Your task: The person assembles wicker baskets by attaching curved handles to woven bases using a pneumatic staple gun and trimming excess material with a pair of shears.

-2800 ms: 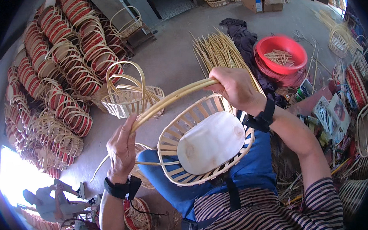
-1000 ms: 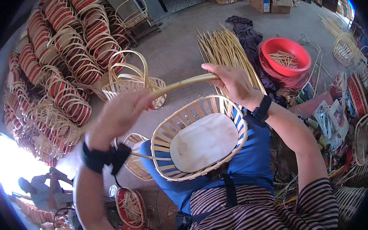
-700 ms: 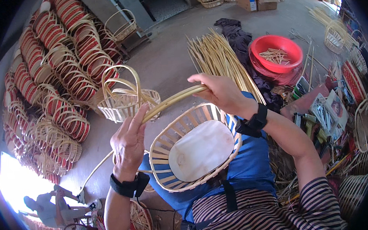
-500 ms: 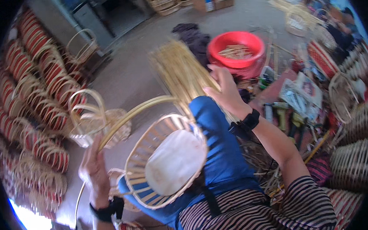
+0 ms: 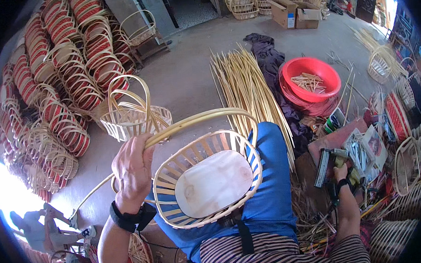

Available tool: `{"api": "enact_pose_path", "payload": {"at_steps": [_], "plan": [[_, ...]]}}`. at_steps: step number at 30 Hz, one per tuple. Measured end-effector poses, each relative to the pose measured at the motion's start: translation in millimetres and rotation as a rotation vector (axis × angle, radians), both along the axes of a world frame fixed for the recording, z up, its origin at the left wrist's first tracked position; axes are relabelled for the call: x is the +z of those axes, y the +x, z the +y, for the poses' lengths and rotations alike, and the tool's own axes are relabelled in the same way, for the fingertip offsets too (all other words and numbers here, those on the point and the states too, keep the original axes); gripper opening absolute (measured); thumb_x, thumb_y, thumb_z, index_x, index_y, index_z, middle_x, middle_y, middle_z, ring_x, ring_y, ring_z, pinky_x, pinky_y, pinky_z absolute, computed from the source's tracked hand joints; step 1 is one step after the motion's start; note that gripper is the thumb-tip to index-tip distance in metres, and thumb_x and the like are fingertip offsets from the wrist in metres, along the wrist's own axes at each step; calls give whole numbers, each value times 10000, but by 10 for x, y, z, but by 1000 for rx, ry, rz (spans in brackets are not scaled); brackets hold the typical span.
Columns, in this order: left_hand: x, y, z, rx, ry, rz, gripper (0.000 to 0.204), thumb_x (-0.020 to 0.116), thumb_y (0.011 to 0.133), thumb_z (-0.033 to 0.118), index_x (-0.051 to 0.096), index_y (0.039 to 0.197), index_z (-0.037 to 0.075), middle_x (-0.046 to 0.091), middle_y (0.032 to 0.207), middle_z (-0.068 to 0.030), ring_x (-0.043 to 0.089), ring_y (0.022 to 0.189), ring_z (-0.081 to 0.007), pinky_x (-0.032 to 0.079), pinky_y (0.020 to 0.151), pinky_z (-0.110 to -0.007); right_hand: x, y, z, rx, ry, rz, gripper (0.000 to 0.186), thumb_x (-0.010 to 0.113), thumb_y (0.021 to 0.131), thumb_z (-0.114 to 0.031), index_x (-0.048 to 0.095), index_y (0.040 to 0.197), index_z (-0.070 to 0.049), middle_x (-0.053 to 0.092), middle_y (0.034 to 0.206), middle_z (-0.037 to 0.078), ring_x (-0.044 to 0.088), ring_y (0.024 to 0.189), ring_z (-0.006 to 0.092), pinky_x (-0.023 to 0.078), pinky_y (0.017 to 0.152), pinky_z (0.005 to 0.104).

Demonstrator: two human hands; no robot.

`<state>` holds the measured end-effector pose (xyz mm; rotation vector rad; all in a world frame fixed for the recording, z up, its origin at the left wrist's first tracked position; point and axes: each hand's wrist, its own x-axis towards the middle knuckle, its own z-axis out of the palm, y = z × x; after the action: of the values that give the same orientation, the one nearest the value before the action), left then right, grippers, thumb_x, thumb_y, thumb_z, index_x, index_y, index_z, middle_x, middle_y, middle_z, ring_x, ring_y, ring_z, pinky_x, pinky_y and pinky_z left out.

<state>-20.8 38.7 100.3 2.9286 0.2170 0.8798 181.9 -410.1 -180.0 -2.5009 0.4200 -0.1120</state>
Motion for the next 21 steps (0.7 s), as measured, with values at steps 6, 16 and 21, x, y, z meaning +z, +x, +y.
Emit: {"api": "enact_pose_path", "payload": {"at_steps": [6, 16, 21], "plan": [[-66, 139, -15, -7, 18, -16, 96, 514, 741, 104, 492, 806, 37, 500, 686, -119, 498, 642, -301, 397, 566, -361, 567, -41, 362, 322, 720, -14, 247, 555, 716, -100, 470, 922, 8, 535, 753, 93, 527, 616, 175, 430, 579, 282], [-197, 238, 27, 11, 9, -35, 110, 539, 723, 130, 466, 772, 63, 496, 681, -100, 504, 644, -281, 399, 553, -362, 2102, -864, 1909, 882, 1142, -11, 249, 504, 779, -69, 450, 1007, 16, 530, 688, 36, 494, 523, 91, 432, 489, 217], [-199, 237, 28, -4, 5, -64, 114, 538, 725, 135, 462, 766, 61, 480, 658, -94, 500, 632, -274, 396, 545, -359, 2069, -992, 2194, 922, 1295, -19, 271, 485, 792, -57, 447, 1052, 8, 501, 712, 1, 433, 511, 38, 384, 454, 175]]}}
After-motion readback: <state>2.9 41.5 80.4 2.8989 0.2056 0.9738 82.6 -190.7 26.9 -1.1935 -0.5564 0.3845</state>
